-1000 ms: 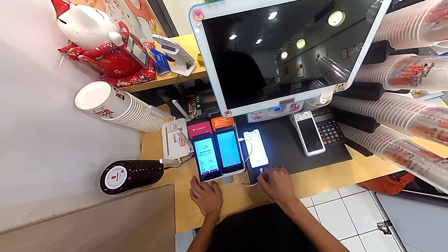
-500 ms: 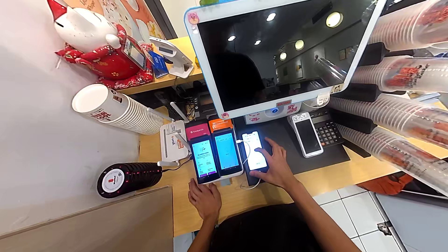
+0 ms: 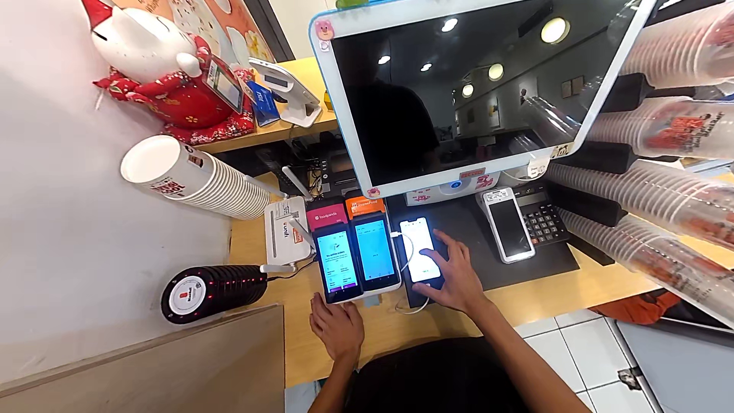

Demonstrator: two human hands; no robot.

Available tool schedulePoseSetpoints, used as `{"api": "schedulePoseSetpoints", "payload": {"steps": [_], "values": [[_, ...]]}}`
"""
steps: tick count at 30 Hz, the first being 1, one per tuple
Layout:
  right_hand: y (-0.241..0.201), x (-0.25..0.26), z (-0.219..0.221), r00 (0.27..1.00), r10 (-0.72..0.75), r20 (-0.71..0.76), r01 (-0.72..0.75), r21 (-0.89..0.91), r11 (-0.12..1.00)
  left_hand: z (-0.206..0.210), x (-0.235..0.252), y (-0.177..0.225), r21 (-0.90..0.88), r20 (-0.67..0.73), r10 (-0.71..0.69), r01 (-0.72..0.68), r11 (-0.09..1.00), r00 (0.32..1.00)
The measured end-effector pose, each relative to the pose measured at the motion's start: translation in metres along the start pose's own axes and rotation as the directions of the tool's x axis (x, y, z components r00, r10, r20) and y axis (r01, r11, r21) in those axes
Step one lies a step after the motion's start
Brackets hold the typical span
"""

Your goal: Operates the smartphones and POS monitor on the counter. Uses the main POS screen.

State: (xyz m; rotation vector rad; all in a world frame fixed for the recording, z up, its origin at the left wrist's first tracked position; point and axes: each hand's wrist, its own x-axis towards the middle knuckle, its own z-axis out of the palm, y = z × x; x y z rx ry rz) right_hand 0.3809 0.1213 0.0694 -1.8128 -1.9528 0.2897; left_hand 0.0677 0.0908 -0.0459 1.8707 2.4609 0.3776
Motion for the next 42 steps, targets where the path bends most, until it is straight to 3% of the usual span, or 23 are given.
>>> {"api": "schedulePoseSetpoints", "payload": {"steps": [5,10,23,29,42], "values": [[-0.0017,0.0073,0.0008,0.997,0.071,-0.002,-0.071,-0.064,0.995,0.0011,-0.0001,-0.0007,-0.011,-0.005,0.007,-0.007,1.0,1.0],[0.0001,0.0051,0.0006,0.998,0.06,-0.027,-0.059,0.022,0.998,-0.0004,0.0005,0.0008,-0.008,-0.019,0.012,-0.012,1.0,1.0],[-0.0009,0.0062,0.0008,0.995,0.099,-0.011,-0.099,0.019,0.995,-0.0035,-0.0003,0.0013,-0.023,-0.002,0.012,-0.012,1.0,1.0],[0.0077,-0.0021,0.0031,0.977,0.082,-0.198,-0.039,0.214,0.976,-0.003,-0.0001,0.0014,0.0,0.001,0.006,-0.006,1.0,1.0],[0.0035,0.0016,0.0009,0.987,0.106,-0.123,-0.086,0.159,0.983,-0.0026,-0.0003,0.0012,-0.008,-0.023,0.011,-0.011,1.0,1.0]]}}
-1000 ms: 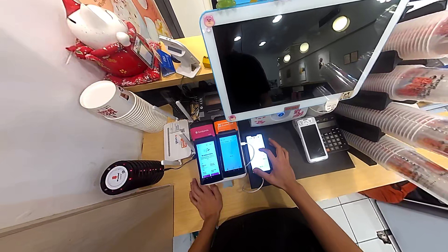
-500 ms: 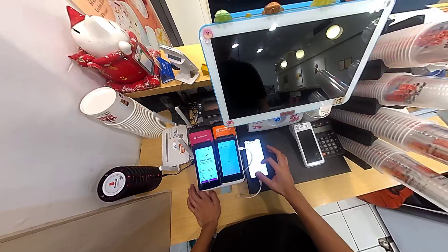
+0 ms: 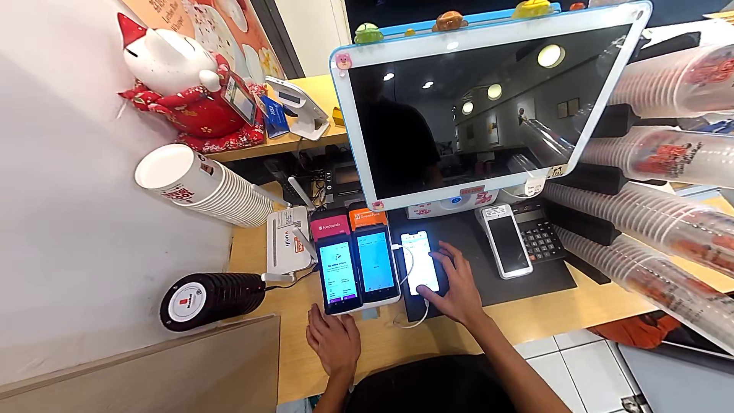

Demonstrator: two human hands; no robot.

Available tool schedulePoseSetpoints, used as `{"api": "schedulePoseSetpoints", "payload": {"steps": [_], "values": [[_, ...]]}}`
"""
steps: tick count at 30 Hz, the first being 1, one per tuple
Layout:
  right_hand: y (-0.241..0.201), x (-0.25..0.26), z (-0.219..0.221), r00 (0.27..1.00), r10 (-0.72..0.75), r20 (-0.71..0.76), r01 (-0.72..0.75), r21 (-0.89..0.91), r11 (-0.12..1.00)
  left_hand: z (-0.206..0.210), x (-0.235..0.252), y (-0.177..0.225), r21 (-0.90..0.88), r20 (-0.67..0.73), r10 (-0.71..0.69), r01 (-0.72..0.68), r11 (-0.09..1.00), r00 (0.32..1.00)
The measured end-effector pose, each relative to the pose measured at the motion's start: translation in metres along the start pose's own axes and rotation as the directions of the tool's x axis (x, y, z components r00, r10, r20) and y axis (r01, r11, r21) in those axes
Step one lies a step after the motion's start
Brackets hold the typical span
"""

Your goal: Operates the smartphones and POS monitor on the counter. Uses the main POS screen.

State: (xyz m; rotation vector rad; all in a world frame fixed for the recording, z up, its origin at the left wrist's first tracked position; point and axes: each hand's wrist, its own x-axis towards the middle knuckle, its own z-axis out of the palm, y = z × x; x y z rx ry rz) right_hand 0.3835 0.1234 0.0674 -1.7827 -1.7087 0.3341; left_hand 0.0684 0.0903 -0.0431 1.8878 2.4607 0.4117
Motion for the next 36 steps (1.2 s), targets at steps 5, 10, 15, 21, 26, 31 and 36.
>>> {"api": "schedulePoseSetpoints", "payload": {"steps": [5,10,15,21,26,31,36], "values": [[-0.0006,0.001,-0.0009,1.0,0.013,0.015,-0.013,-0.007,1.0,0.0009,0.0003,0.0006,-0.001,0.002,-0.003,0.003,1.0,1.0],[0.0001,0.0013,-0.0003,1.0,0.015,0.025,-0.014,-0.018,1.0,0.0012,0.0005,0.0006,-0.009,0.007,-0.007,0.007,1.0,1.0],[-0.0022,0.0032,-0.0032,0.999,0.01,0.044,-0.009,-0.012,1.0,0.0006,0.0007,0.0012,-0.011,0.007,-0.01,0.01,1.0,1.0],[-0.0018,0.0031,-0.003,0.998,-0.002,0.062,0.002,-0.008,1.0,0.0008,0.0004,-0.0001,-0.016,-0.002,-0.003,0.003,1.0,1.0],[-0.0027,0.0035,-0.0031,0.998,0.001,0.068,0.001,-0.027,1.0,0.0002,0.0004,-0.0001,-0.019,0.0,-0.005,0.005,1.0,1.0],[-0.0018,0.0032,-0.003,0.998,0.0,0.061,0.001,-0.015,1.0,-0.0009,0.0004,0.0012,-0.02,-0.003,-0.004,0.004,1.0,1.0],[-0.002,0.0037,-0.003,0.998,-0.016,0.064,0.018,-0.038,0.999,-0.0006,0.0003,0.0008,-0.023,0.002,-0.006,0.006,1.0,1.0]]}}
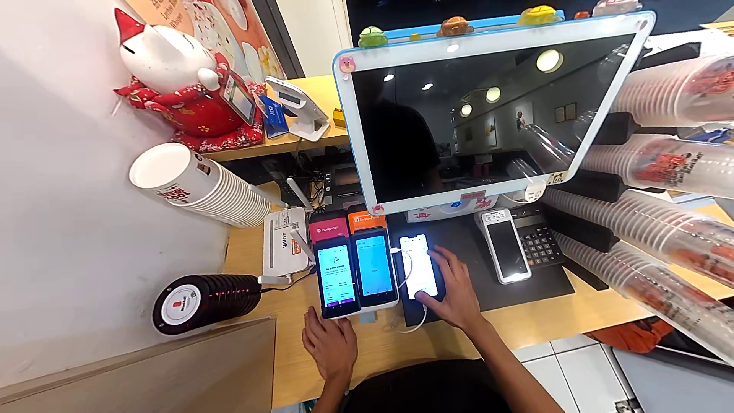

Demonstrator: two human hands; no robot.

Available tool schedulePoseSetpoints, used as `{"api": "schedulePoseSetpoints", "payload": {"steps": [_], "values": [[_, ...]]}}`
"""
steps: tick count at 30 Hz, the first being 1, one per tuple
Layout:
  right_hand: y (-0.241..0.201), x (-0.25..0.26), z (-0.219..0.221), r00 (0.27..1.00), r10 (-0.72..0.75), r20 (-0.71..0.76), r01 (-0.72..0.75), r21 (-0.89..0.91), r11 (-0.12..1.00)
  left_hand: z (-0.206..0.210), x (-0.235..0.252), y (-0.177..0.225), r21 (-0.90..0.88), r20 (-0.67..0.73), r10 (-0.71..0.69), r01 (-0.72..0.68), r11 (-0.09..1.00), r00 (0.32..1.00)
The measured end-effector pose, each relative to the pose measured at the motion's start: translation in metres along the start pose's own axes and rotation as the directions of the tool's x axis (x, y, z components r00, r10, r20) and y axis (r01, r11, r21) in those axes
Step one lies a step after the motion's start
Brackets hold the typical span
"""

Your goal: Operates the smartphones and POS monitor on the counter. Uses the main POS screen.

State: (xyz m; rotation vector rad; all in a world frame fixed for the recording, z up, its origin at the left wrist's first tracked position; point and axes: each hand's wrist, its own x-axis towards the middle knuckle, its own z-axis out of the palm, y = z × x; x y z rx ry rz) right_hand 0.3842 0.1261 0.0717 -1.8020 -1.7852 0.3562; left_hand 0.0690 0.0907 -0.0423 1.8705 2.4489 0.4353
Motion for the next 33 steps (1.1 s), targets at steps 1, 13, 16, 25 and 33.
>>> {"api": "schedulePoseSetpoints", "payload": {"steps": [1,13,16,25,33], "values": [[0.0,0.0,0.0,1.0,-0.001,-0.003,0.001,0.0,1.0,0.0,0.0,0.0,-0.002,-0.002,0.0,0.0,1.0,1.0],[0.0,0.0,0.001,1.0,0.017,0.003,-0.017,0.001,1.0,0.004,0.0,-0.003,0.003,-0.002,0.009,-0.009,1.0,1.0],[0.0,0.001,0.0,1.0,0.022,0.005,-0.022,0.005,1.0,0.001,0.001,-0.001,0.006,0.014,0.002,-0.002,1.0,1.0],[-0.007,0.016,0.005,0.995,0.063,0.072,-0.062,-0.026,0.998,0.003,0.0,-0.002,0.018,-0.016,0.015,-0.014,1.0,1.0],[-0.019,0.043,0.023,0.992,0.052,0.118,-0.043,-0.082,0.996,0.0,0.001,0.0,0.001,0.008,0.0,0.0,1.0,1.0]]}}
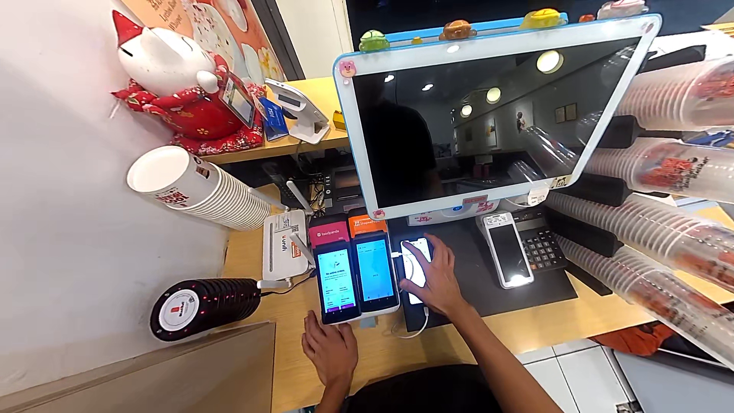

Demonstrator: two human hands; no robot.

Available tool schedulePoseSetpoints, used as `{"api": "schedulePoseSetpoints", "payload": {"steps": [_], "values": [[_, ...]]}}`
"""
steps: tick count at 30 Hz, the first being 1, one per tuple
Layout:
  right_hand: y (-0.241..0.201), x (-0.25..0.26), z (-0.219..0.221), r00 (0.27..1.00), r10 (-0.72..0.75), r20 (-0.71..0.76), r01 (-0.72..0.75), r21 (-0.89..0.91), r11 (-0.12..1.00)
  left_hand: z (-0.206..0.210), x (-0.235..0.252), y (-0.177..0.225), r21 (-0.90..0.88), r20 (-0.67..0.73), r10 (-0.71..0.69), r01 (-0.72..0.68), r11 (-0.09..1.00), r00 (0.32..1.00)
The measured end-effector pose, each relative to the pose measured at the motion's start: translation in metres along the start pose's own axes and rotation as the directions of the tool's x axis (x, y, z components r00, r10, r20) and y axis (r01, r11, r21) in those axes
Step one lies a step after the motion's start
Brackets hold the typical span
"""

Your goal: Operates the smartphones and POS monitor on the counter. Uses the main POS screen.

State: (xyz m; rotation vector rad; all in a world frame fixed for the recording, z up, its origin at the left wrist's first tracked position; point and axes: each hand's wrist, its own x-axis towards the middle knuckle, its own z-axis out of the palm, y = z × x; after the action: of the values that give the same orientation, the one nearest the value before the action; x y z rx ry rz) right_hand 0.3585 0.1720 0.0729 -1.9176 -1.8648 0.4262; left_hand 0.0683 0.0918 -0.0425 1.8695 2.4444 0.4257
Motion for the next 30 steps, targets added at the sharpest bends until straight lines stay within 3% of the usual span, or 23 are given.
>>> {"api": "schedulePoseSetpoints", "payload": {"steps": [4,10,15,20,30], "values": [[-0.001,0.0,0.0,1.0,0.011,-0.002,-0.011,0.001,1.0,0.001,-0.001,-0.001,-0.019,0.008,-0.002,0.002,1.0,1.0],[0.01,-0.022,-0.006,0.984,0.083,-0.155,-0.053,0.189,0.981,0.003,0.0,-0.002,-0.019,-0.012,0.003,-0.003,1.0,1.0],[0.025,-0.05,-0.015,0.977,0.109,-0.182,-0.079,0.166,0.983,0.007,-0.002,-0.005,-0.019,-0.009,0.006,-0.006,1.0,1.0],[0.025,-0.048,-0.012,0.96,0.115,-0.257,-0.077,0.153,0.985,0.007,-0.002,-0.005,-0.003,-0.01,0.013,-0.013,1.0,1.0],[0.022,-0.045,-0.012,0.977,0.07,-0.2,-0.056,0.075,0.996,0.012,-0.006,-0.012,0.048,0.034,0.03,-0.032,0.998,0.999]]}}
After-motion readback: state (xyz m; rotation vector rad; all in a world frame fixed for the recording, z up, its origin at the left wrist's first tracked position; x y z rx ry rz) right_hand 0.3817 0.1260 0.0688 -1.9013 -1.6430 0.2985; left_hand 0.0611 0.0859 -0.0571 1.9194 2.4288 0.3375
